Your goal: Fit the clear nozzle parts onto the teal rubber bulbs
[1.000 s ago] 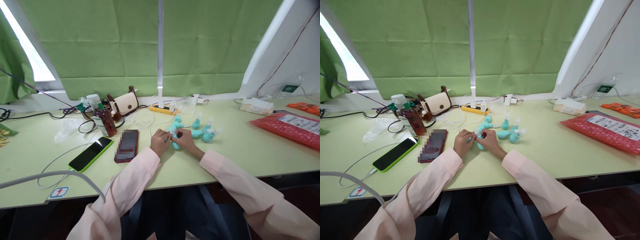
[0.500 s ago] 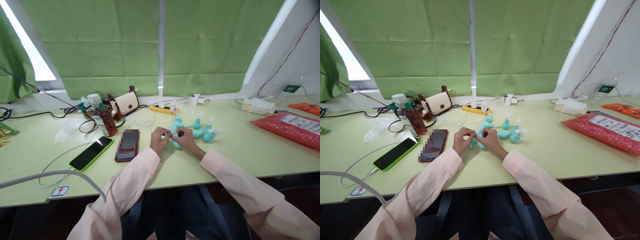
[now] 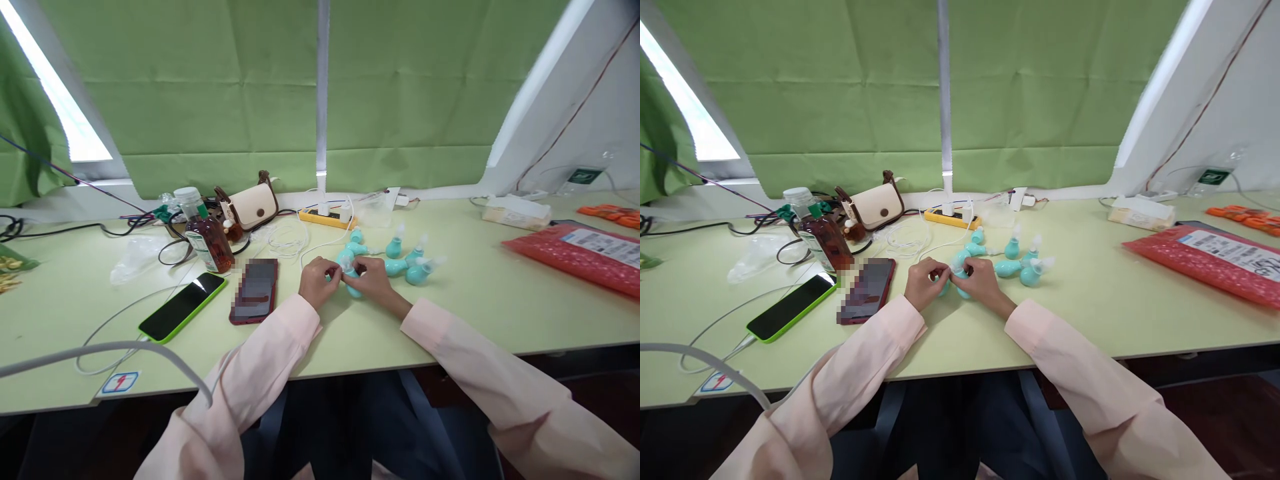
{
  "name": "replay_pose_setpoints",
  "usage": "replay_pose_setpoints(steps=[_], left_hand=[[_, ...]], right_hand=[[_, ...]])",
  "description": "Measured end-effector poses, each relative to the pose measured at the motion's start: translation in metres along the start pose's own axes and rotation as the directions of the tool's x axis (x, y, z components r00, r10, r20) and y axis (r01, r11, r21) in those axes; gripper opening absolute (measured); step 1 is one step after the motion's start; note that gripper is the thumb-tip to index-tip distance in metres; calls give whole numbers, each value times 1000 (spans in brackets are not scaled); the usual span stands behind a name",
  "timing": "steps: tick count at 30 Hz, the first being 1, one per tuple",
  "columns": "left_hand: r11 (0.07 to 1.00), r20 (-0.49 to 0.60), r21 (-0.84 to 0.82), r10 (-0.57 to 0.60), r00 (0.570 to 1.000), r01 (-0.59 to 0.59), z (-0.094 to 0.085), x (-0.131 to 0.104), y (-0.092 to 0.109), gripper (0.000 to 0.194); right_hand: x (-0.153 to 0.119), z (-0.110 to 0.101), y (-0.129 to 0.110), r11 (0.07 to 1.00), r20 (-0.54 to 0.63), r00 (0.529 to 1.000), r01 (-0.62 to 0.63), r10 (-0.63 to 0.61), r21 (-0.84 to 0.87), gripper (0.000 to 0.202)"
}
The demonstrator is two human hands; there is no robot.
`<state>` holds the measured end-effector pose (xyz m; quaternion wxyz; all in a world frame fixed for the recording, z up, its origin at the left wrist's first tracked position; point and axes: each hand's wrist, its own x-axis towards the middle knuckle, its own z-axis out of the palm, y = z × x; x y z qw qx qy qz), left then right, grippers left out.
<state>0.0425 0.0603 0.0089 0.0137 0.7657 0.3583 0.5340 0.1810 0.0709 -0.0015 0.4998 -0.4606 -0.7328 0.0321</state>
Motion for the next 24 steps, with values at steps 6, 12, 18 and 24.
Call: replay_pose_setpoints(steps=[6,12,18,24], left_hand=[[999,15,-19,-41,999,41,0,0,0,6],[998,2,-39,-54,999,54,0,-1,0,6],[998,-23,-55,-34,999,33,2,-2,2,6],[999,-78,-53,-2,997,-2,2,-1,2,12]], right_hand=[[0,-2,0,1000,6,1000,26,-26,-6,27],[1,-1,-3,1000,-8,1000,6,-6,9,26],[4,-3,-4,998,-36,998,-53,54,42,27],[6,-4,-1,994,-23,997,-67,69,83,27]])
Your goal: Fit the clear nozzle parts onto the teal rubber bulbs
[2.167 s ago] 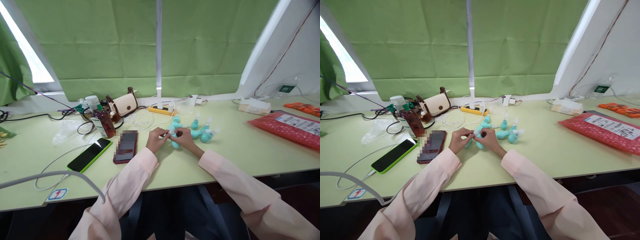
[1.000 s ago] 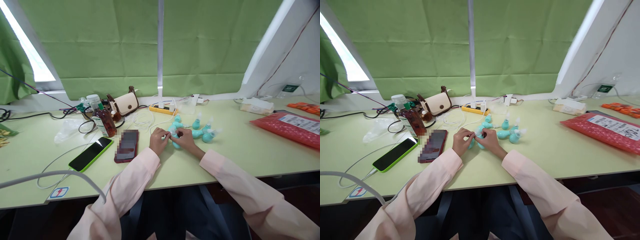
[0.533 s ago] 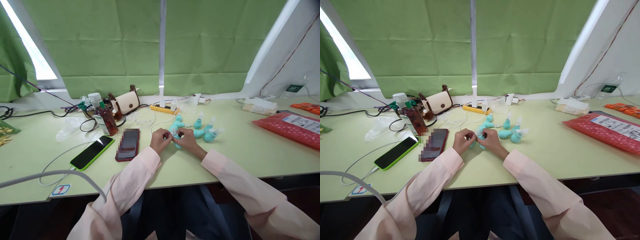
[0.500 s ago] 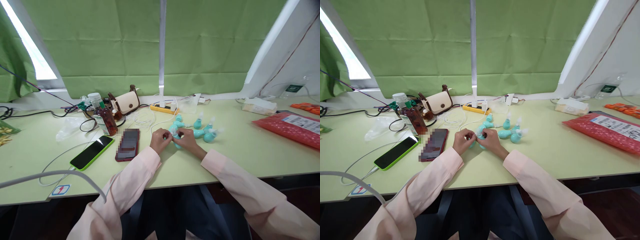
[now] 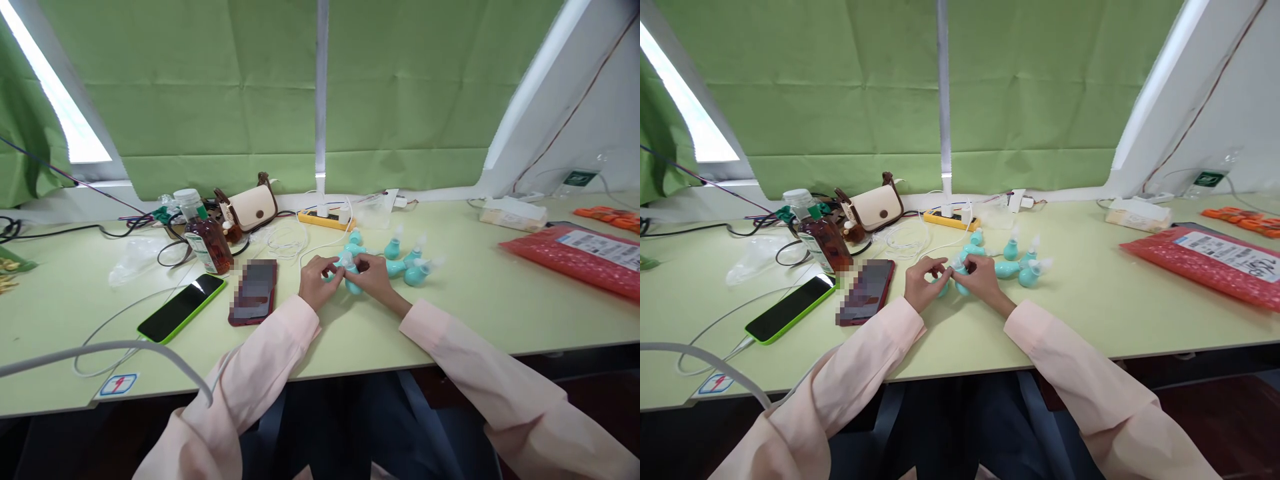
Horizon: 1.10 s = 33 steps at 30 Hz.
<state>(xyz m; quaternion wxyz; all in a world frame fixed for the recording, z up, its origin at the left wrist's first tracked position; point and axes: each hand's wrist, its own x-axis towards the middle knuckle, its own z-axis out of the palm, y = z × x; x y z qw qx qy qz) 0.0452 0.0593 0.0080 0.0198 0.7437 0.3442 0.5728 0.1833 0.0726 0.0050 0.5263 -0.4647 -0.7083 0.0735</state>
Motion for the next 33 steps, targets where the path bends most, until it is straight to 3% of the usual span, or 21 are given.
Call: replay_pose_setpoints(steps=[12,20,27,33], left_hand=[[996,-36,65,64,997,-62,6,-7,-1,15],[999,-78,42,28,997,-25,8,-8,-1,12],[1000,-33,-14,11,999,-12,5,-4,-3,10],[996,-28,-28,-82,996,82,3,-4,1,14]], right_hand=[[-5,5,-4,999,-23,999,-31,30,-19,26],[-6,4,-7,996,-37,999,-23,20,-89,25],[-4,2,-5,994,-23,1000,9,-12,-113,27],[-4,2,-6,983,-49,997,57,-67,-173,30]])
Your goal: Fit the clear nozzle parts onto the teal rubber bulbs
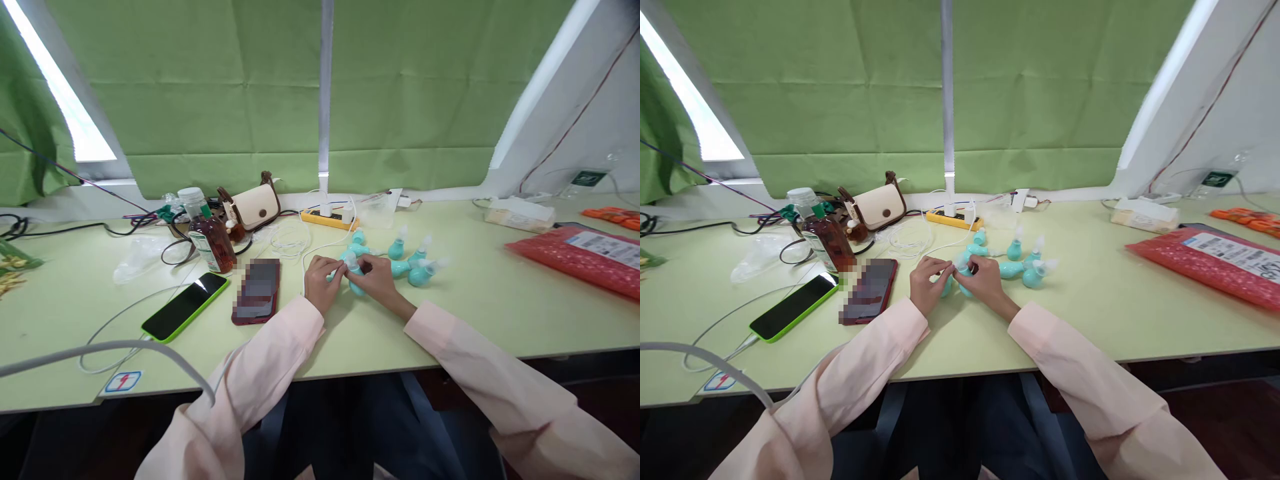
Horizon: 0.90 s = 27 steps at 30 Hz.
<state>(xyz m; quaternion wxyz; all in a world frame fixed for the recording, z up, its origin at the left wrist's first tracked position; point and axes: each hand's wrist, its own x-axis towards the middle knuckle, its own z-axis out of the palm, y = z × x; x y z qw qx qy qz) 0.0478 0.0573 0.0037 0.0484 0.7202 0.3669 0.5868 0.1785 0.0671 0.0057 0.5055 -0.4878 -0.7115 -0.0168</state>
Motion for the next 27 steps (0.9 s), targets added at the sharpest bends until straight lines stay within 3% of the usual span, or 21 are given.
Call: replay_pose_setpoints(steps=[6,16,22,27], left_hand=[[988,76,-39,-149,986,153,1,-1,4,17],[891,156,-191,-386,909,411,5,0,2,20],[838,151,-284,-440,885,465,3,1,7,18],[839,146,-317,-418,897,443,0,3,8,13]], right_hand=[[-1,1,6,989,-53,995,78,-85,-125,28],[-3,3,11,946,-54,978,179,-201,-269,23],[-3,2,7,957,-46,981,172,-188,-235,23],[1,0,6,982,-4,989,148,-150,-116,32]])
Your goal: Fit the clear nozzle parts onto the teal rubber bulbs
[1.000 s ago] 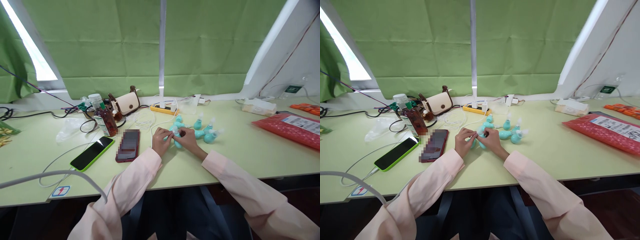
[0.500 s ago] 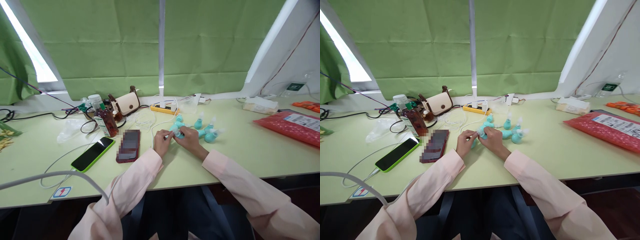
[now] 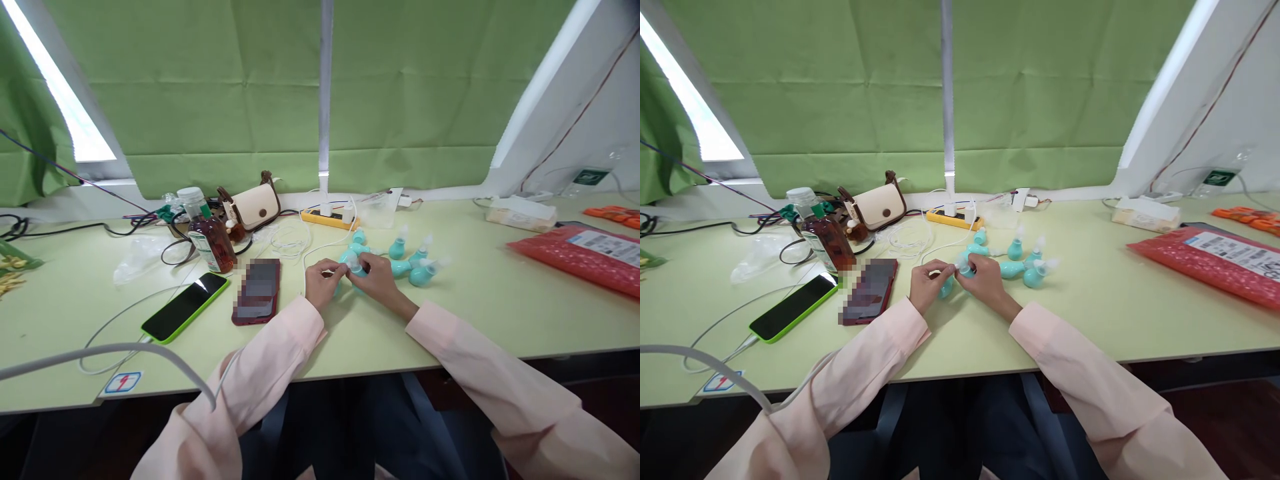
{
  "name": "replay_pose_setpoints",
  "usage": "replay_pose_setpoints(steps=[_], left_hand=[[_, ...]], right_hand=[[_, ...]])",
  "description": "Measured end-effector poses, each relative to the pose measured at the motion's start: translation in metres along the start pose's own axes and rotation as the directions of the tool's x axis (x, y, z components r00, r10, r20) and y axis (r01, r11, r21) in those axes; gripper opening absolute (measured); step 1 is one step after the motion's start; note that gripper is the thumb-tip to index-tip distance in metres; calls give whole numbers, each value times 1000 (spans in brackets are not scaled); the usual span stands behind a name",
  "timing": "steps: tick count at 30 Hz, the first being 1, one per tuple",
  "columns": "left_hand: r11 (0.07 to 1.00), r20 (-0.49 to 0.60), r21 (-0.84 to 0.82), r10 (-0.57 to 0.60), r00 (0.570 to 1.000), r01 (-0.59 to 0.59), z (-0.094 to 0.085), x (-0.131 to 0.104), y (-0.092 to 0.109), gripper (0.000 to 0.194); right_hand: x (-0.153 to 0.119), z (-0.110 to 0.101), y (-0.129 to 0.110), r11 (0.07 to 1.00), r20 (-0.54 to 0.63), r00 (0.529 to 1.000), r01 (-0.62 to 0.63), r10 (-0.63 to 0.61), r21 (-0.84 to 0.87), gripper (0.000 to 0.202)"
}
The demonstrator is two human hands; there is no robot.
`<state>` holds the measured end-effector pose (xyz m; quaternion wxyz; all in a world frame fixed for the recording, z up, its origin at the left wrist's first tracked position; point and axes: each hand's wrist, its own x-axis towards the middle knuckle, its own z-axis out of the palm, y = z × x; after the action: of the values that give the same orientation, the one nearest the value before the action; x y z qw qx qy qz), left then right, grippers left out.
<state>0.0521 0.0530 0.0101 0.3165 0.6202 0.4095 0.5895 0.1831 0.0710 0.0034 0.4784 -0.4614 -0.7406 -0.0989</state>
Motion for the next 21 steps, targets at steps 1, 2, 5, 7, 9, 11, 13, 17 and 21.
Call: replay_pose_setpoints(steps=[1,2,5,7,9,11,13,17,21], left_hand=[[1000,2,0,9,1000,-9,0,0,0,12],[1000,2,1,18,1000,-18,-1,1,0,10],[999,-1,14,48,999,-48,-1,2,-1,7],[997,-3,28,77,997,-77,-2,2,0,6],[992,-3,48,115,993,-115,-3,2,1,5],[985,-4,75,159,987,-158,-3,2,2,3],[974,-5,105,202,979,-200,-4,1,4,5],[952,-12,160,266,964,-261,-5,-1,6,10],[939,-5,192,292,956,-286,-5,-1,7,10]], right_hand=[[1,0,1,1000,18,1000,2,-3,30,34],[2,0,2,998,36,999,6,-8,58,35],[3,0,4,992,68,998,11,-19,122,35],[3,1,5,989,74,997,9,-20,149,34],[2,1,4,986,74,997,7,-19,168,34],[2,1,4,983,72,997,6,-20,182,34],[1,1,2,981,71,997,8,-22,194,34],[0,0,-1,976,71,997,11,-27,216,34],[-1,-1,-4,972,66,998,-4,-12,233,33]])
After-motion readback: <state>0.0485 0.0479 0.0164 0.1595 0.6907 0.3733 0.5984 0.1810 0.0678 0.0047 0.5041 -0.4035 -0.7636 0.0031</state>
